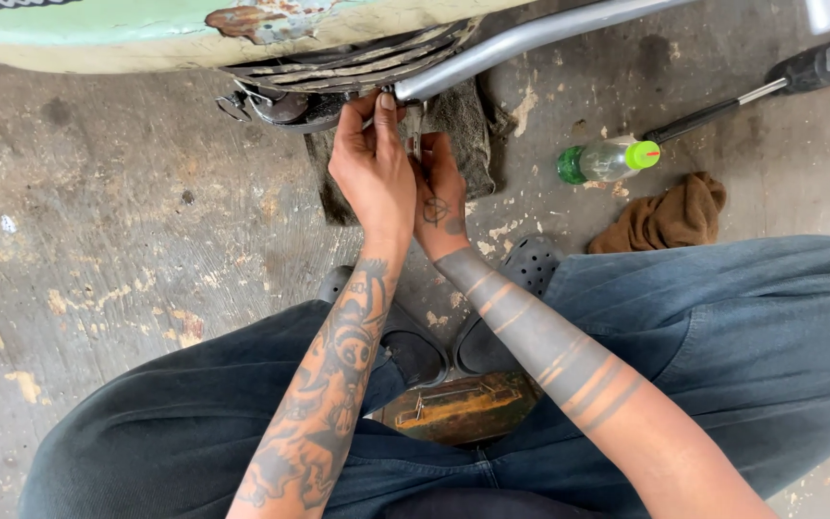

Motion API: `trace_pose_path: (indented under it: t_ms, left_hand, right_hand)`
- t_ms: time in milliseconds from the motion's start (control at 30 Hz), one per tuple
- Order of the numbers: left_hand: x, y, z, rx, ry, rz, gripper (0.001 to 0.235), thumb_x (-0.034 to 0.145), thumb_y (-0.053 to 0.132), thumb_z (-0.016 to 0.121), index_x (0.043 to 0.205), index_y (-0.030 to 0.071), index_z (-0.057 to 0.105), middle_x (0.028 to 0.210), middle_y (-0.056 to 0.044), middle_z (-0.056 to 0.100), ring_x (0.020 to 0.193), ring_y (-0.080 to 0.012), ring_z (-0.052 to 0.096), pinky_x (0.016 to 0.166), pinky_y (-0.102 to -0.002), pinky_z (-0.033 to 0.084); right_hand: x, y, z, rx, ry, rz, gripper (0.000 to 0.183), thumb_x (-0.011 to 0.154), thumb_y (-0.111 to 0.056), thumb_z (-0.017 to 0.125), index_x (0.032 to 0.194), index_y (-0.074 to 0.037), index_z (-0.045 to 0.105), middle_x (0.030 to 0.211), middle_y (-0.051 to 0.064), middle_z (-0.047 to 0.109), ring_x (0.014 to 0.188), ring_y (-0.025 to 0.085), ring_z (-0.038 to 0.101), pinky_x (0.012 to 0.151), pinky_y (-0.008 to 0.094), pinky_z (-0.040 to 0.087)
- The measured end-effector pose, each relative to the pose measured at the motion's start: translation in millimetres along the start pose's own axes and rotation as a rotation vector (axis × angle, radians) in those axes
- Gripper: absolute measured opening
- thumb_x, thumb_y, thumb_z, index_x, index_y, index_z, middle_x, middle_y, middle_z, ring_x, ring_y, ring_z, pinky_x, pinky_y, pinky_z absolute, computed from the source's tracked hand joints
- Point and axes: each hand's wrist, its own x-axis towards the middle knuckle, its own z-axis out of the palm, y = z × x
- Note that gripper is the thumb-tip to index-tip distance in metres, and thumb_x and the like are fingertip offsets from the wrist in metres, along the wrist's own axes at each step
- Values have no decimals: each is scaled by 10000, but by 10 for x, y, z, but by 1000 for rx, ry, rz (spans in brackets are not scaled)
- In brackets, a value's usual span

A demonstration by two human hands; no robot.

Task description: The person sits on the floor and uses a wrench to loosen and remove a bolt from the rear frame of a light green scooter. They then use pliers to assist in removing the bolt and inspect the area.

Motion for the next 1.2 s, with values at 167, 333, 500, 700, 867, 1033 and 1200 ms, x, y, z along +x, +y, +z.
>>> trace_pose_path:
  t_ms: [167, 333, 500, 700, 867, 1033, 1200]
  left_hand:
    - [-48, -130, 47, -120, -41, -96, 269, 1024, 170, 572, 1187, -33, 639, 996, -95, 740, 908, -151, 754, 755, -241, 623]
    - [-84, -165, 53, -223, -53, -246, 379, 1013, 110, 563, 1360, -42, 575, 1082, -128, 744, 920, -142, 724, 764, -249, 583]
    - [-70, -164, 52, -221, -42, -224, 373, 998, 94, 586, 1334, -69, 582, 1074, -135, 732, 890, -146, 718, 742, -235, 585]
    - [-50, -135, 63, -174, -38, -188, 355, 974, 127, 630, 1272, -66, 616, 1045, -129, 740, 832, -142, 701, 737, -248, 600]
    - [-37, -150, 41, -228, -51, -260, 388, 970, 152, 641, 1290, -65, 612, 1034, -129, 739, 852, -138, 705, 739, -240, 593]
    - [-44, -146, 72, -189, -42, -229, 441, 971, 210, 634, 1318, -59, 591, 1142, -149, 722, 943, -167, 713, 824, -261, 608]
    - [-14, -228, 79, -263, -57, -172, 361, 1008, 180, 589, 1269, -69, 614, 1067, -131, 715, 988, -187, 712, 925, -298, 615]
  right_hand:
    - [85, 168, 150, 109, -43, 234, 230, 1075, -246, 377, 1126, -94, 540, 905, 42, 600, 731, 141, 499, 654, 303, 412]
    - [240, 426, 194, -83, -84, 97, 212, 1051, -269, 450, 1060, -86, 556, 843, 78, 664, 694, 188, 610, 613, 361, 472]
    - [397, 495, 275, -181, -129, 71, 237, 1040, -246, 444, 1140, -66, 562, 855, 88, 693, 691, 212, 666, 562, 373, 508]
    - [822, 1308, 611, 118, -145, 277, 376, 998, -475, 420, 979, -173, 643, 821, -27, 648, 655, 121, 586, 536, 290, 451]
    - [858, 1322, 563, -166, -101, 33, 480, 1039, -510, 311, 883, -112, 530, 709, 16, 548, 599, 130, 539, 470, 312, 444]
    - [597, 642, 139, -362, -123, -120, 208, 1013, -237, 543, 839, -126, 576, 673, -8, 580, 529, 109, 478, 444, 281, 387]
    - [365, 347, -471, -290, -218, -223, 231, 935, -211, 590, 951, -17, 715, 685, 94, 681, 534, 204, 585, 536, 333, 478]
